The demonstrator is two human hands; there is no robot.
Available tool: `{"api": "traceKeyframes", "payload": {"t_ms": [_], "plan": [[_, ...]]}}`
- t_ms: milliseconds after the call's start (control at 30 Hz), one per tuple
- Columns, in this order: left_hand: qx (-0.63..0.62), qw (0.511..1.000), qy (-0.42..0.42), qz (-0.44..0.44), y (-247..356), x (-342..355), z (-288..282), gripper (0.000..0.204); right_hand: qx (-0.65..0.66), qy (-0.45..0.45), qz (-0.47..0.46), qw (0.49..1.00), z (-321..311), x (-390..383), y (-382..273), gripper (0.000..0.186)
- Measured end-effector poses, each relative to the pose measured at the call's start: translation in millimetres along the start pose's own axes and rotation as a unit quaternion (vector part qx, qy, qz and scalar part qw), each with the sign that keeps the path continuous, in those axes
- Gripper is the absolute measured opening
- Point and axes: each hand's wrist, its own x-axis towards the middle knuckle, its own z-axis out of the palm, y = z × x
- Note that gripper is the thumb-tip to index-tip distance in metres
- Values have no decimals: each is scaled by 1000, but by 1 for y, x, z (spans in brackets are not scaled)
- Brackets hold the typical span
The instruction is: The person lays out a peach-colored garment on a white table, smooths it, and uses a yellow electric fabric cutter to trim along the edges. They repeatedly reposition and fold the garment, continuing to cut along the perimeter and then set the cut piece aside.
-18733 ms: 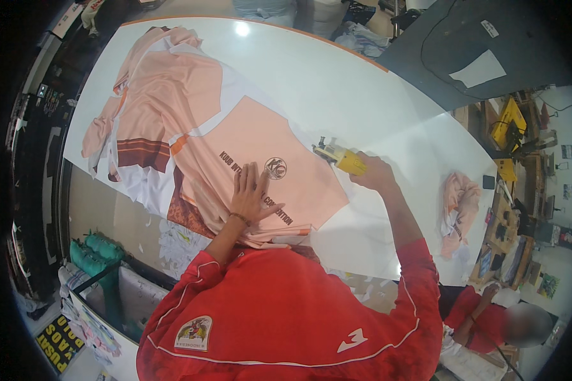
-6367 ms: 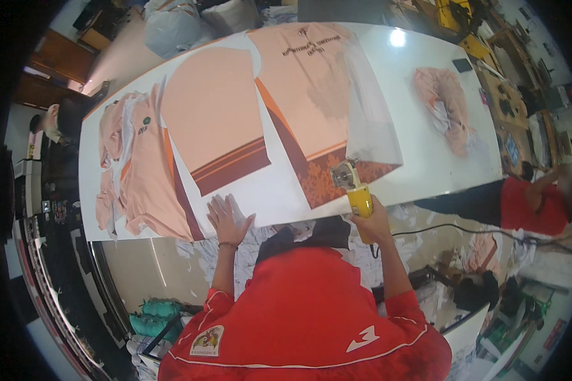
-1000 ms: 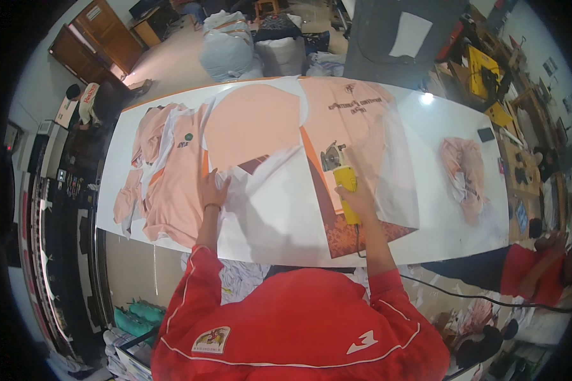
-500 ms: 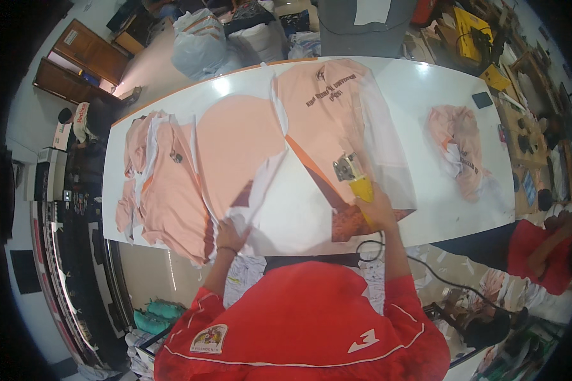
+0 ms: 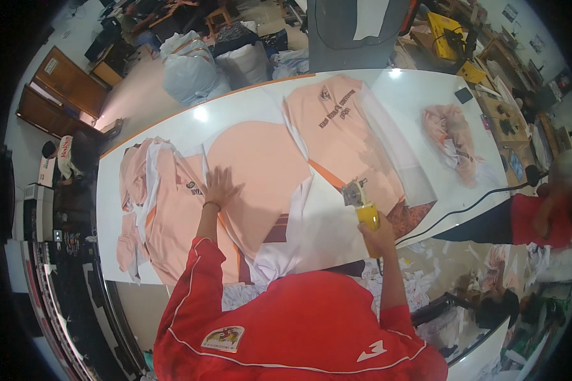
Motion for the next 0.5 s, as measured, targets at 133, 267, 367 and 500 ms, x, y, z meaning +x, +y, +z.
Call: {"api": "traceKeyframes", "payload": {"t_ms": [133,267,367,500], "plan": [[0,996,-63,-57,25,-31,-6,112,-7,9,66,998,35,-41,-18,49],[-36,984,-90,-148,36,-68,-32,121,-38,3,113,993,69,-69,-19,53],[-62,967,-163,-183,34,-69,-42,134,-114,1,140,984,85,-86,-22,58],[-55,990,-56,-114,36,-63,17,117,-163,-7,138,977,96,-84,-42,65]]}}
